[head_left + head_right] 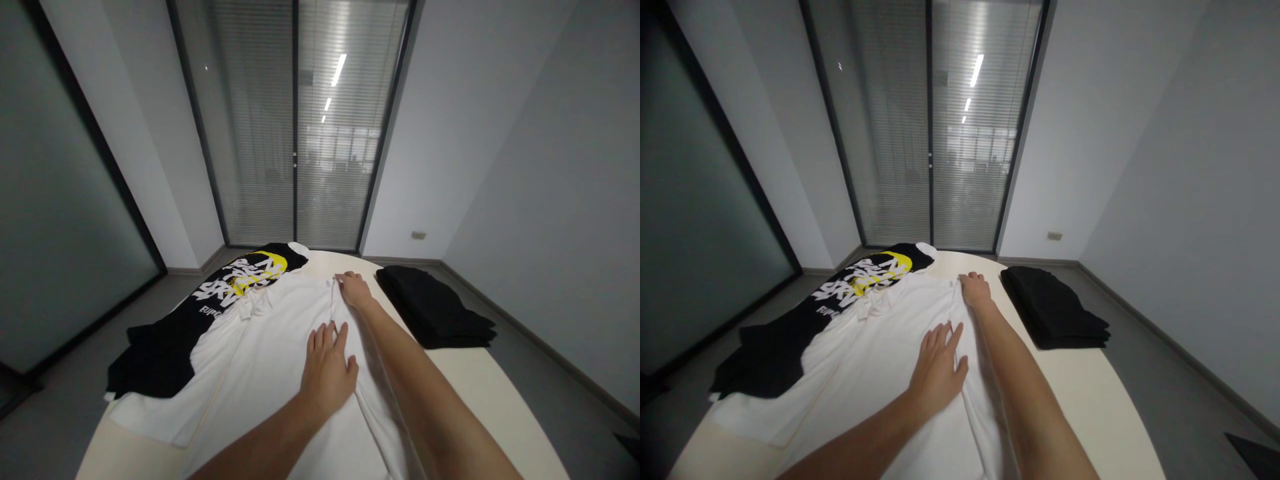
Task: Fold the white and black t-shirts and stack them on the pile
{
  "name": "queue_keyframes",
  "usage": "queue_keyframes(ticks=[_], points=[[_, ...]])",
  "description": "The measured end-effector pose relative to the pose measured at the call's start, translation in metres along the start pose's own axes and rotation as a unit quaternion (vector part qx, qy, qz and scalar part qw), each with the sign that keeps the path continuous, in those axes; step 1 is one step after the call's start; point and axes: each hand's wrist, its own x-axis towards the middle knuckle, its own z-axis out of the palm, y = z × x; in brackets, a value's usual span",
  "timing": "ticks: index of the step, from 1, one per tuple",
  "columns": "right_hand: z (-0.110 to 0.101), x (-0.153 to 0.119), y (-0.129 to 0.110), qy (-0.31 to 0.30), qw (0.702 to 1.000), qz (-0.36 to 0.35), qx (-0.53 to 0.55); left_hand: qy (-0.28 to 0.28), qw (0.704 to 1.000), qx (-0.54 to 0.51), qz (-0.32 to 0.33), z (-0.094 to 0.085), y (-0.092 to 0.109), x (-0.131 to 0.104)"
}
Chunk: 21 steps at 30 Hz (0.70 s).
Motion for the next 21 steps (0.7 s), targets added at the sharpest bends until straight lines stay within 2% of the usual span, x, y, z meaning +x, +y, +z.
queue_keyframes(ticks=[5,10,13,21], points=[[-0.006,-0.002,-0.003,0.037,0.999,0.017,-0.027,0.013,1.0,-0.02,0.016,0.001,0.0,0.002],[-0.014,-0.008,-0.008,0.061,0.997,0.043,-0.023,0.023,1.0,-0.01,0.001,0.002,0.0,0.002],[-0.016,-0.019,-0.013,0.045,0.998,0.039,0.019,0.016,1.0,-0.001,0.002,0.003,-0.001,0.001],[-0.012,-0.064,-0.011,-0.047,0.996,-0.073,0.021,0.002,1.0,0.019,0.009,0.004,0.003,0.004]])
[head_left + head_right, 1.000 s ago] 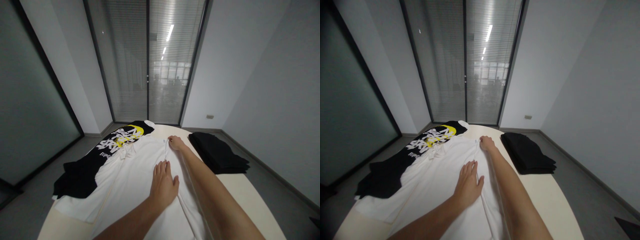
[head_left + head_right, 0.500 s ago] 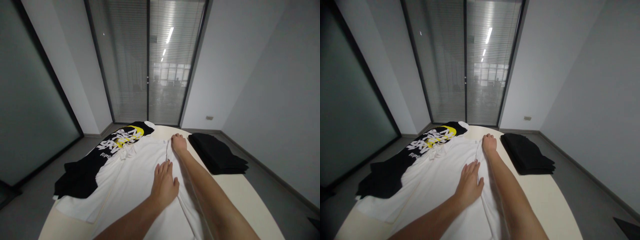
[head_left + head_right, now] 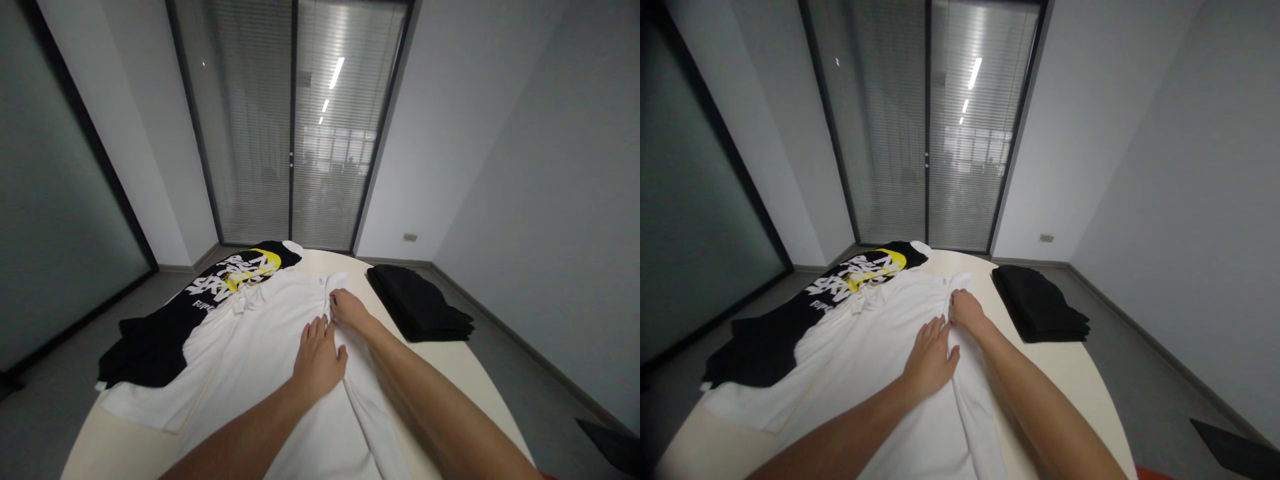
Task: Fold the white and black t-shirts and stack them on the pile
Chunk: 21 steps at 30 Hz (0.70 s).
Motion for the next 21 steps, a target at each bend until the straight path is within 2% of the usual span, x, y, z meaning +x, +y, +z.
queue_keyframes(ticks=[5,9,11,15,21], points=[[0.002,-0.01,0.008,-0.031,0.997,-0.072,-0.017,0.009,1.0,0.019,0.02,0.007,0.003,0.01],[0.007,-0.007,0.017,-0.059,0.989,-0.107,-0.086,0.013,0.999,0.037,0.032,0.015,0.003,0.026],[0.009,-0.002,0.023,-0.079,0.986,-0.094,-0.113,0.01,0.998,0.042,0.04,0.018,0.002,0.035],[0.014,0.012,0.037,-0.11,0.993,-0.022,-0.047,0.0,0.998,0.042,0.052,0.023,-0.002,0.054],[0.016,0.031,0.057,-0.084,0.996,0.016,0.035,0.003,0.997,0.033,0.074,0.029,-0.01,0.08]])
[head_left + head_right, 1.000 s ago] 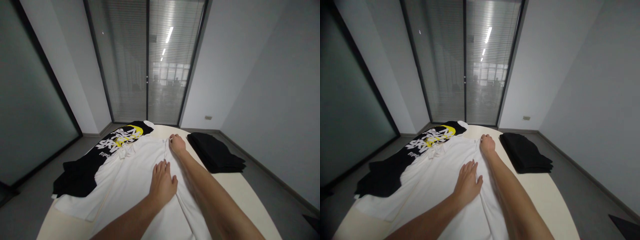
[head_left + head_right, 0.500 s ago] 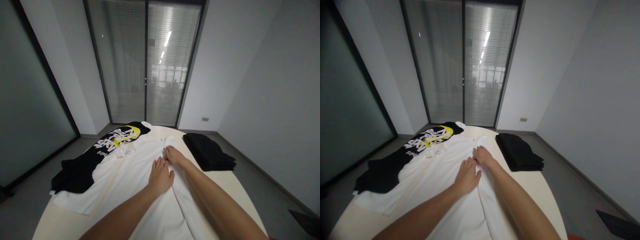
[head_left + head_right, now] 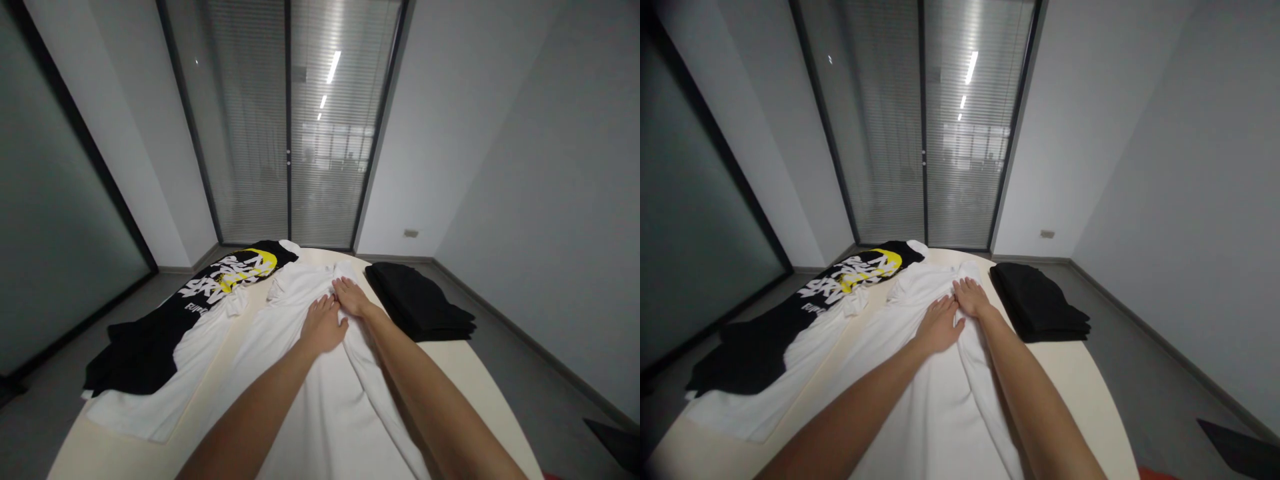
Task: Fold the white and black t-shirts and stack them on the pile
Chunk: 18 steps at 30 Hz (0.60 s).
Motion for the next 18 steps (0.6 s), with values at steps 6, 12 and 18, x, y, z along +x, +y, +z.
queue_keyframes(ticks=[6,12,18], points=[[-0.003,-0.003,0.011,0.064,0.993,0.016,0.099,0.022,1.0,-0.009,0.007,-0.001,0.0,0.006],[-0.004,-0.039,0.026,0.114,0.952,-0.025,0.282,0.064,0.992,-0.07,0.088,-0.018,0.009,-0.012],[-0.007,-0.09,0.035,0.061,0.934,-0.086,0.342,-0.069,0.936,-0.157,0.306,-0.043,0.031,-0.073]])
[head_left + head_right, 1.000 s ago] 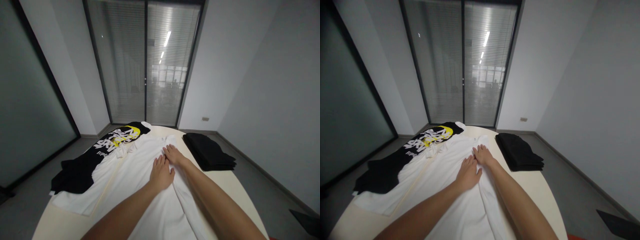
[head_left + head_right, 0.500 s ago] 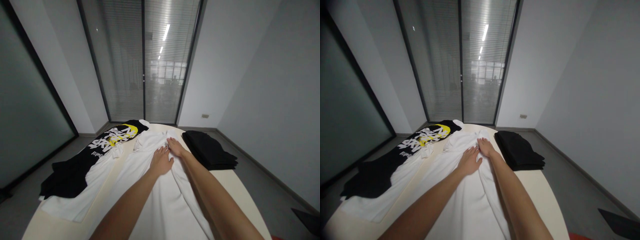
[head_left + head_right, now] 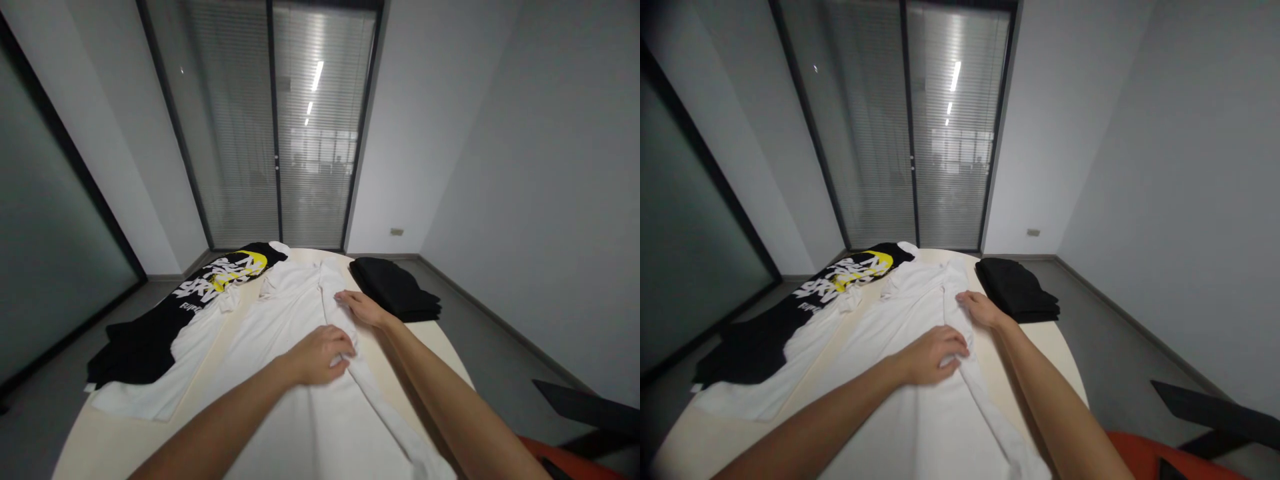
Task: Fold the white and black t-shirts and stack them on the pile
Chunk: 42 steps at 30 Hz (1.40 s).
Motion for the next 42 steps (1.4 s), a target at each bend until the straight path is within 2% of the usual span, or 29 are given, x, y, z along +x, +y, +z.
queue_keyframes(ticks=[5,8,11,17,23,27,30,33,37,42], points=[[0.002,-0.03,-0.008,-0.023,0.997,-0.006,-0.078,-0.062,0.996,-0.002,0.06,0.004,0.047,-0.019],[0.007,-0.042,-0.008,-0.015,0.994,-0.005,-0.105,-0.086,0.994,0.026,0.065,0.007,0.063,-0.022],[0.012,-0.05,-0.006,0.021,0.992,-0.039,-0.122,-0.09,0.991,0.051,0.08,0.013,0.072,-0.024],[0.015,-0.059,-0.004,0.074,0.975,-0.071,-0.198,-0.084,0.991,0.032,0.099,0.021,0.081,-0.034],[0.011,-0.063,-0.009,0.068,0.973,-0.062,-0.214,-0.099,0.992,-0.006,0.081,0.025,0.088,-0.045],[0.011,-0.063,-0.01,0.069,0.972,-0.061,-0.217,-0.115,0.991,-0.062,0.033,0.016,0.098,-0.048],[0.011,-0.063,-0.008,0.071,0.97,-0.061,-0.226,-0.109,0.989,-0.091,0.032,0.002,0.107,-0.049],[0.011,-0.062,-0.008,0.075,0.966,-0.065,-0.24,-0.129,0.984,-0.1,0.064,-0.006,0.109,-0.051],[0.013,-0.061,-0.018,0.087,0.958,-0.082,-0.26,-0.155,0.975,-0.044,0.151,-0.001,0.101,-0.059],[0.019,-0.061,-0.038,0.131,0.946,-0.013,-0.298,-0.113,0.972,-0.006,0.208,0.004,0.104,-0.062]])
